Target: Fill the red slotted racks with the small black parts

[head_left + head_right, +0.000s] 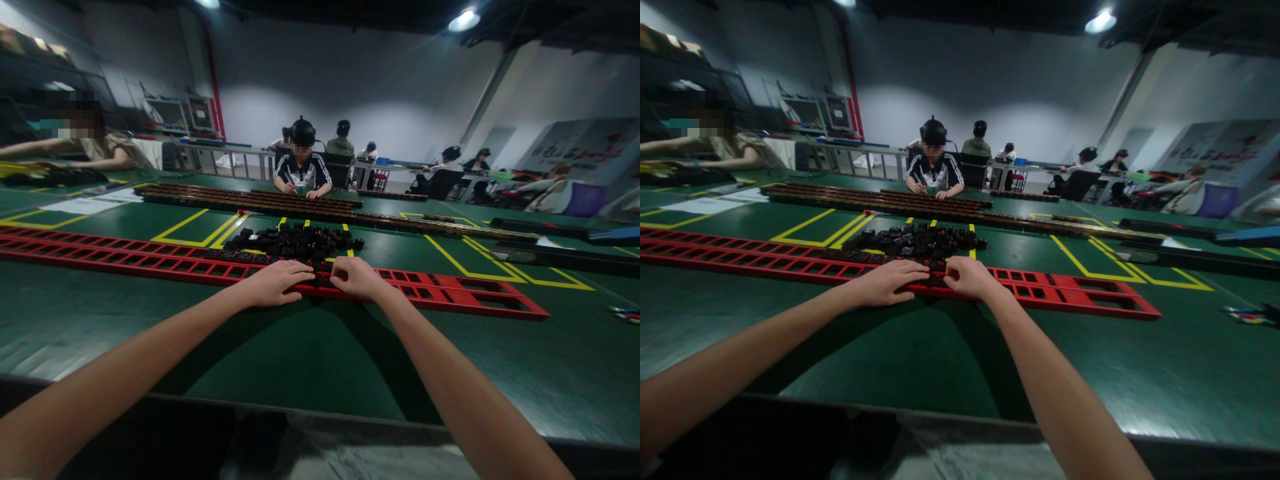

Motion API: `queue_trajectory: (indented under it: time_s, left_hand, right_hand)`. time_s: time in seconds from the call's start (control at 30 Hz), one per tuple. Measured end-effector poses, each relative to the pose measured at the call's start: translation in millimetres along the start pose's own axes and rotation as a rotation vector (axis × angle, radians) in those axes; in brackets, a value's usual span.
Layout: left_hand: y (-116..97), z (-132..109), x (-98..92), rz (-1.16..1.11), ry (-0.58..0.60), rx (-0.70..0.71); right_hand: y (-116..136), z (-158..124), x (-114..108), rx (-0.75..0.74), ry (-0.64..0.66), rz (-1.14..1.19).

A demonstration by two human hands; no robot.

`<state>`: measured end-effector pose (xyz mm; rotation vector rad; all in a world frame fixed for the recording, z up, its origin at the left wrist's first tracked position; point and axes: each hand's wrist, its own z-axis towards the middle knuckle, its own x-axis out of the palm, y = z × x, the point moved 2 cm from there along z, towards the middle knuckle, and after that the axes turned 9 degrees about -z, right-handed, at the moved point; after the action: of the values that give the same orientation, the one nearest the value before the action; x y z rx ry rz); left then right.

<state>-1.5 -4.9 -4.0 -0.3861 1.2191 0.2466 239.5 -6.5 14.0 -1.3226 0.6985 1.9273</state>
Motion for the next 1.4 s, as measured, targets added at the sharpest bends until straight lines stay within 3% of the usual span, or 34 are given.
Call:
queue_trajectory:
  time_s: [0.63,0.93,1.13,1.23,1.4]
  left_hand:
    - [-2,-2,2.5,0.035,-0.007,0.016]
    - [-6,0,9.8,0.064,0.013,0.055]
    - [-9,11,3.2,0.047,0.001,0.052]
    - [-16,25,0.0,0.076,-0.016,0.002]
    - [-42,54,18.0,0.107,-0.114,-0.043]
  right_hand:
    - [-1,1,-1,0.052,0.011,-0.067]
    - [-24,-2,-5,0.437,-0.166,-0.266]
    - [-50,-14,-15,0.668,-0.158,-0.313]
    - [-64,-21,-16,0.704,-0.118,-0.347]
    - [-78,-24,-4,0.720,0.012,-0.352]
